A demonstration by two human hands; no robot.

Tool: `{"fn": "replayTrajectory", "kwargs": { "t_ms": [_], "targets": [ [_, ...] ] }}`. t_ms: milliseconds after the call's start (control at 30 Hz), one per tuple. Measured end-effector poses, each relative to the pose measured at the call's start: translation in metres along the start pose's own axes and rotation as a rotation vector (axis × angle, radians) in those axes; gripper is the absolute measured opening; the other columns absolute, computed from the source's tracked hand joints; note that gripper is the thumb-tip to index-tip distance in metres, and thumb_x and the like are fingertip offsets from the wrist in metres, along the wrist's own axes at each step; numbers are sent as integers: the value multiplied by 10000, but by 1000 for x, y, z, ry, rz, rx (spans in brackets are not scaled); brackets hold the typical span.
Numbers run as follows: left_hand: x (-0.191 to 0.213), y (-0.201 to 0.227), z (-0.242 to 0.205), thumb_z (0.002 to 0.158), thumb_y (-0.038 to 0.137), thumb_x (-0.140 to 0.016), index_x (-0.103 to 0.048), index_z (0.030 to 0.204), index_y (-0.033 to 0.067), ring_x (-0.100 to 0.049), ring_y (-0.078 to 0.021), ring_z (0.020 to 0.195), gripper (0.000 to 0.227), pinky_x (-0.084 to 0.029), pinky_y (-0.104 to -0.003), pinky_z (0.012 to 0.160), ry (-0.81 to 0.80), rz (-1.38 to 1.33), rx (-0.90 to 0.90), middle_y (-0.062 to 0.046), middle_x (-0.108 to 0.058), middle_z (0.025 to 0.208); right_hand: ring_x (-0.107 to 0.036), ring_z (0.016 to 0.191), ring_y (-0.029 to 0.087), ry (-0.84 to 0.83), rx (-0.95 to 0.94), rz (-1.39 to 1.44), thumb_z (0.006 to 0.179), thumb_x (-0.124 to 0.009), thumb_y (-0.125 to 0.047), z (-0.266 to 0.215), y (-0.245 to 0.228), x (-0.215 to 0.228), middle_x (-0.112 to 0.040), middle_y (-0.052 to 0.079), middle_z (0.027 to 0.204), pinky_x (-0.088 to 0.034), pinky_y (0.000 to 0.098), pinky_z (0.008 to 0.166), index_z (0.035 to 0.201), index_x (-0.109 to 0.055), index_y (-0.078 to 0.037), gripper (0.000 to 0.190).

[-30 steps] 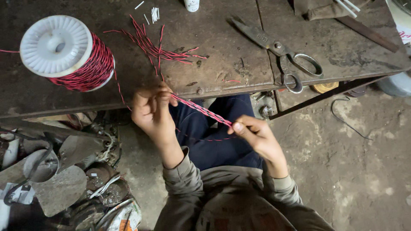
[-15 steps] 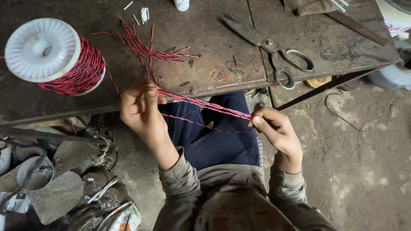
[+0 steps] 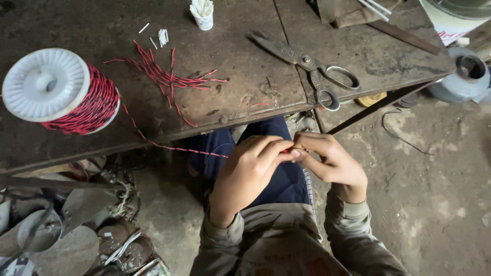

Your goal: The person sits on the floor and repeatedly folds red and black wires into bundles, then uses shears to cut them into short segments. The cut pieces are placed on the table next to a spool of wire.

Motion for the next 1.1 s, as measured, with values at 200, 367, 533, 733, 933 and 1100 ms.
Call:
{"fn": "replayTrajectory", "kwargs": {
  "t_ms": [200,367,533,733,933,1100],
  "targets": [
    [-16,-14,2,895,123,-764,-657,1043,33,-691,-311,904,204,-544,-387,769,-38,-110,-22,-108,-683,1014,-518,679,236,5,-53,-36,969,-617,-36,-1,0,11,-529,108,730,-405,364,629,835,-554,31,162],
    [-27,-22,4,936,54,-696,-651,1035,35,-680,-327,911,110,-527,-406,771,-53,-103,-99,-118,-658,981,-565,676,225,-8,-98,-46,985,-602,-56,1,4,16,-577,94,738,-445,355,631,850,-583,22,158],
    [-36,-34,7,936,26,-692,-677,1051,0,-666,-330,834,120,-516,-408,730,-87,-145,-145,-144,-631,911,-583,704,242,-83,-78,-147,978,-643,-76,4,5,25,-592,114,812,-461,358,670,888,-598,28,145],
    [-26,-62,10,998,60,-681,-697,1090,-18,-695,-288,766,121,-529,-359,647,170,-200,-29,-150,-688,949,-550,1119,403,570,-78,-912,1003,-721,-58,19,28,73,-591,230,1238,-460,443,985,1263,-575,52,318],
    [-14,-95,10,960,42,-696,-727,1055,-43,-585,-179,554,131,-426,-308,516,258,-172,173,-135,-672,808,-546,1160,415,511,-281,-836,889,-659,5,-4,52,61,-608,198,1262,-457,466,1010,1375,-599,24,490],
    [-9,-105,11,984,52,-699,-709,1043,-46,-566,-132,590,115,-427,-285,547,313,-162,166,-110,-617,761,-616,844,402,494,-489,-858,729,-826,-105,-51,88,52,-649,195,985,-489,469,725,1076,-632,8,413]
  ]
}}
Point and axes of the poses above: each hand's wrist, its own z-axis towards the middle knuckle, its own x-axis out of the back of the hand, y = z × x, the point moved 7 cm from there along z, towards the middle knuckle
